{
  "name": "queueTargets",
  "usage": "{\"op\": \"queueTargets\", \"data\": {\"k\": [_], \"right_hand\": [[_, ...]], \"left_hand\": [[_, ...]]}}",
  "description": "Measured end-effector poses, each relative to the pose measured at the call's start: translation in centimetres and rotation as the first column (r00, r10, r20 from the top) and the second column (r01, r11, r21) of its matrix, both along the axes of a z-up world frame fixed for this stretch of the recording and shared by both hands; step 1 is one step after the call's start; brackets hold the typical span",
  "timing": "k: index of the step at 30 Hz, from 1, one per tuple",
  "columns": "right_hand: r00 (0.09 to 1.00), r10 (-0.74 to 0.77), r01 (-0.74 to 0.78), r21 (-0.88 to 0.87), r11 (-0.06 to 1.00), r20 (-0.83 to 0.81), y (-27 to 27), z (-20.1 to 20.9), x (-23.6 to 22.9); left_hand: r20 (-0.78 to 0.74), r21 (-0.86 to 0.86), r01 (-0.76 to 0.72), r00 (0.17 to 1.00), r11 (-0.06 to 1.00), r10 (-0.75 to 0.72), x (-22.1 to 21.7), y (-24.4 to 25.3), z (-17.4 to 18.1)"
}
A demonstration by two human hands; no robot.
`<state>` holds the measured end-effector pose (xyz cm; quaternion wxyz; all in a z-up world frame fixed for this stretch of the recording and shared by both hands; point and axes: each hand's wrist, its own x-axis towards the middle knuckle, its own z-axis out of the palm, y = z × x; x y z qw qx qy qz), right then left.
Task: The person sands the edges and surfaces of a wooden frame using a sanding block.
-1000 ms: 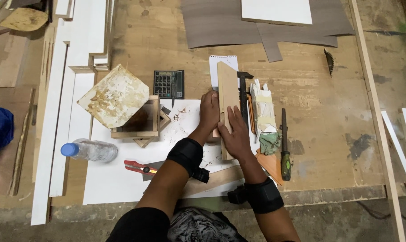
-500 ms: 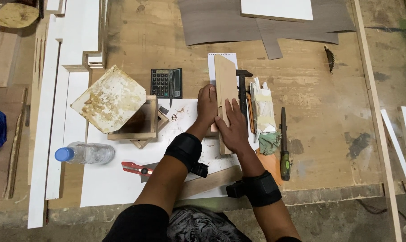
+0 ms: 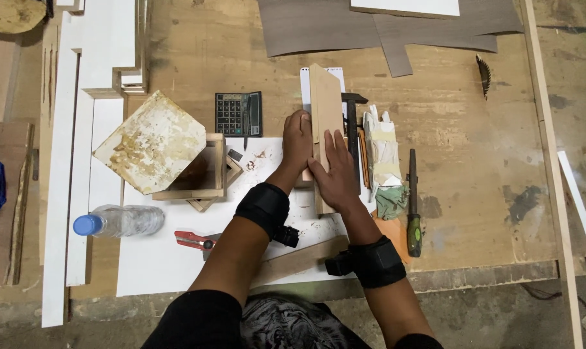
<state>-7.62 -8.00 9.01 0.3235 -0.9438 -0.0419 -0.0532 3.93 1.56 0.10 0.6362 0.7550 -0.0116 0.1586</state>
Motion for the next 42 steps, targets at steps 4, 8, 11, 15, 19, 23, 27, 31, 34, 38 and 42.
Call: {"op": "queueTargets", "data": {"k": [4,8,11,15,19,23,27,31,34,38,42], "right_hand": [[1.0,0.001,-0.001,0.002,1.0,-0.007,0.1,0.0,0.5],[1.0,0.008,-0.008,0.007,1.0,0.021,0.0,-0.8,1.0],[0.999,0.009,-0.01,0.01,1.0,0.051,0.1,-1.2,1.5],[0.999,0.002,-0.004,0.048,0.999,0.046,0.3,-1.4,1.8],[0.999,0.007,-0.01,0.083,0.996,0.042,0.6,-0.7,1.6],[0.999,-0.02,0.027,0.173,0.985,-0.043,0.5,0.2,1.4],[0.999,-0.022,0.024,0.115,0.993,-0.023,0.9,0.4,0.7],[0.998,0.029,-0.033,0.068,0.997,0.053,0.6,-0.6,0.2],[0.999,0.026,-0.028,0.054,0.998,0.039,0.6,-0.8,-0.6],[0.998,0.048,-0.05,0.061,0.997,0.04,0.6,-1.5,-2.2],[0.998,0.063,-0.063,0.074,0.995,0.002,0.9,-0.8,-4.5]], "left_hand": [[0.014,-0.003,-0.011,1.0,1.0,0.011,0.3,0.1,0.1],[-0.06,-0.043,0.03,0.998,0.999,-0.033,0.3,0.5,0.9],[-0.043,-0.023,0.017,0.999,1.0,-0.018,1.0,0.5,0.6],[-0.006,0.036,0.0,1.0,0.999,0.0,1.6,0.7,0.0],[0.002,0.017,-0.014,1.0,1.0,0.014,1.4,0.7,0.2],[0.003,0.039,-0.016,1.0,0.999,0.015,1.4,0.7,0.4],[0.036,0.056,-0.026,0.999,0.998,0.024,1.4,0.8,-1.1],[0.027,0.031,-0.027,0.999,0.999,0.026,0.5,1.1,-0.6],[-0.049,0.026,-0.01,0.999,1.0,0.011,-0.4,1.1,-0.3],[0.011,-0.017,0.008,1.0,1.0,-0.008,-1.8,1.5,-0.5],[-0.037,-0.039,0.034,0.999,0.999,-0.036,-3.4,2.1,1.8]]}}
